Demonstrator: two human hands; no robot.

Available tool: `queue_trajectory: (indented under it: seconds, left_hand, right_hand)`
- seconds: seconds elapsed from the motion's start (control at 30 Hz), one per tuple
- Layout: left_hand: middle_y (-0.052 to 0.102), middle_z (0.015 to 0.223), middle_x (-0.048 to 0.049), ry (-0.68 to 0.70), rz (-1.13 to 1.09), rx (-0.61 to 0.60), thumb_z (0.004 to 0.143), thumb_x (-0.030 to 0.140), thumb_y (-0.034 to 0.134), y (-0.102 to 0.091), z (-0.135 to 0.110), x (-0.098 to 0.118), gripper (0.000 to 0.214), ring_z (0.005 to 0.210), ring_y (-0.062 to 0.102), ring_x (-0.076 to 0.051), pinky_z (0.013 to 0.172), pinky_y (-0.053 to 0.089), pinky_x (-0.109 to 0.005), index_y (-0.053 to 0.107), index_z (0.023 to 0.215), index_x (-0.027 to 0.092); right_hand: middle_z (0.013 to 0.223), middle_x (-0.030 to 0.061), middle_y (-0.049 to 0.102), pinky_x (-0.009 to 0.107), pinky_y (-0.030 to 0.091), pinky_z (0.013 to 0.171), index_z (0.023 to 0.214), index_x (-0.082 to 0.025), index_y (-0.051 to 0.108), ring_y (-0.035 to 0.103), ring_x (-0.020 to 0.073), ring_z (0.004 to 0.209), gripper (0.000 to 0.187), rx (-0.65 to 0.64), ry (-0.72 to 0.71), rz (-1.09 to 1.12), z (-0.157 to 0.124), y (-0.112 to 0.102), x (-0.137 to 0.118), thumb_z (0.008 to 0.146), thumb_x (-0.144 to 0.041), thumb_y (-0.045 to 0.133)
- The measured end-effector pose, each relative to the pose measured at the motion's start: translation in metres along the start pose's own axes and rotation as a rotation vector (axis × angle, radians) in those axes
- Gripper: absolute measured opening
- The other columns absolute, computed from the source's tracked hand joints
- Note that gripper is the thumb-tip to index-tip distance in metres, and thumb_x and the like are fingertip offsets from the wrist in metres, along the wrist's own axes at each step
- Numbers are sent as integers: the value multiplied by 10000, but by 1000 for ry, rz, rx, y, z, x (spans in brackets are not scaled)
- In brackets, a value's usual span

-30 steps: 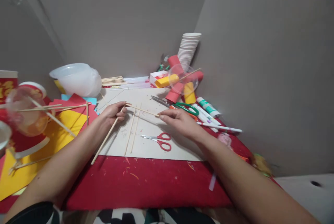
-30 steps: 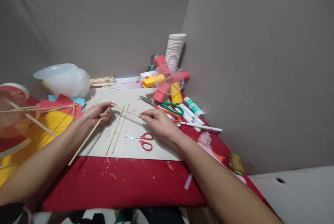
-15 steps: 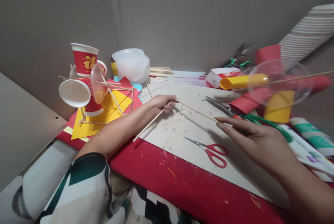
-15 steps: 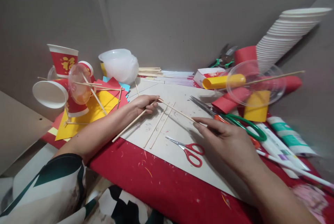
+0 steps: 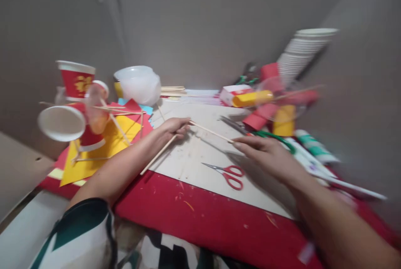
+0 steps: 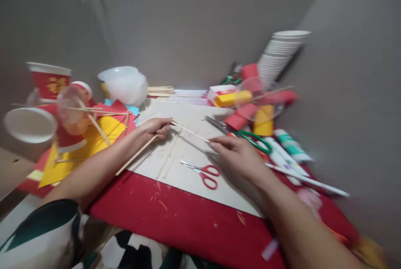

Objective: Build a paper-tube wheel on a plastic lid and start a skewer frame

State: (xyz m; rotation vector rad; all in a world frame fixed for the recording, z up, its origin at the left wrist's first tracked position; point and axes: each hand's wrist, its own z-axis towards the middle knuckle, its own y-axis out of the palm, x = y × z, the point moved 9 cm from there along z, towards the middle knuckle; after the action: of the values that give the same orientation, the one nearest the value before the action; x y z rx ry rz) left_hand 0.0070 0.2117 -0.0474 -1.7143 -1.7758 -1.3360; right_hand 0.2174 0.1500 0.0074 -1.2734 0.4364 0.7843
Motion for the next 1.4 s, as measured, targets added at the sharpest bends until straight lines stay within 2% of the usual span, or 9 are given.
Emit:
queue_trajectory:
  seconds: [0.07, 0.13, 0.2, 0.3, 0.53, 0.83, 1.4]
  left_hand:
    - [399, 471, 59, 11, -8, -20, 1006, 172, 399, -1, 6, 2, 306, 287, 193, -4, 306, 117, -135, 582, 772, 99]
    - [454, 496, 35, 21, -25, -37, 1004, 172, 410, -3, 12, 6, 284, 290, 235, 0, 313, 132, -127, 574, 781, 108]
    - [480, 510, 26, 26, -44, -48, 993, 163, 432, -6, 17, 8, 246, 291, 254, -2, 313, 136, -120, 560, 786, 127]
    - [491, 511, 24, 26, -59, -31, 1004, 162, 395, -11, 19, 9, 262, 283, 258, -2, 303, 137, -112, 558, 801, 130]
    - [488, 503, 14, 35, -61, -5, 989, 160, 419, -13, 16, 8, 259, 275, 253, -6, 289, 150, -127, 573, 786, 116]
    - [483, 483, 23, 37, -35, -5, 1000, 158, 385, -12, 16, 8, 284, 260, 254, -10, 282, 149, -131, 565, 784, 117]
    - [526, 494, 10, 73, 17, -33, 992, 164, 423, -5, 10, 17, 283, 253, 282, -17, 264, 209, -127, 575, 756, 121]
  right_hand:
    - [885, 97, 778, 333, 542, 716, 832, -184, 783, 709, 229, 786, 280, -33, 33, 76, 1, 4, -1, 786, -372, 581]
    - [862, 90, 763, 312, 508, 678, 889, -163, 775, 675, 200, 737, 275, -17, 52, 88, 2, 3, 0, 812, -333, 573]
    - [745, 60, 723, 285, 465, 604, 976, -155, 771, 618, 166, 638, 307, 17, 74, 79, 2, 1, 3, 821, -345, 586]
    - [659, 20, 669, 271, 437, 578, 1045, -157, 758, 569, 141, 582, 332, 56, 83, 83, 0, 0, 7, 828, -356, 604]
    - [939, 62, 774, 337, 507, 763, 972, -194, 768, 701, 208, 837, 240, 80, 29, 95, -2, -2, 3, 858, -311, 592]
    - [1008, 65, 778, 368, 515, 837, 962, -211, 769, 715, 225, 928, 229, 45, -20, 80, -3, 0, -4, 893, -287, 564]
    - [973, 55, 772, 333, 512, 804, 938, -215, 762, 705, 204, 884, 228, 31, -64, 101, -3, -5, -6, 925, -309, 555]
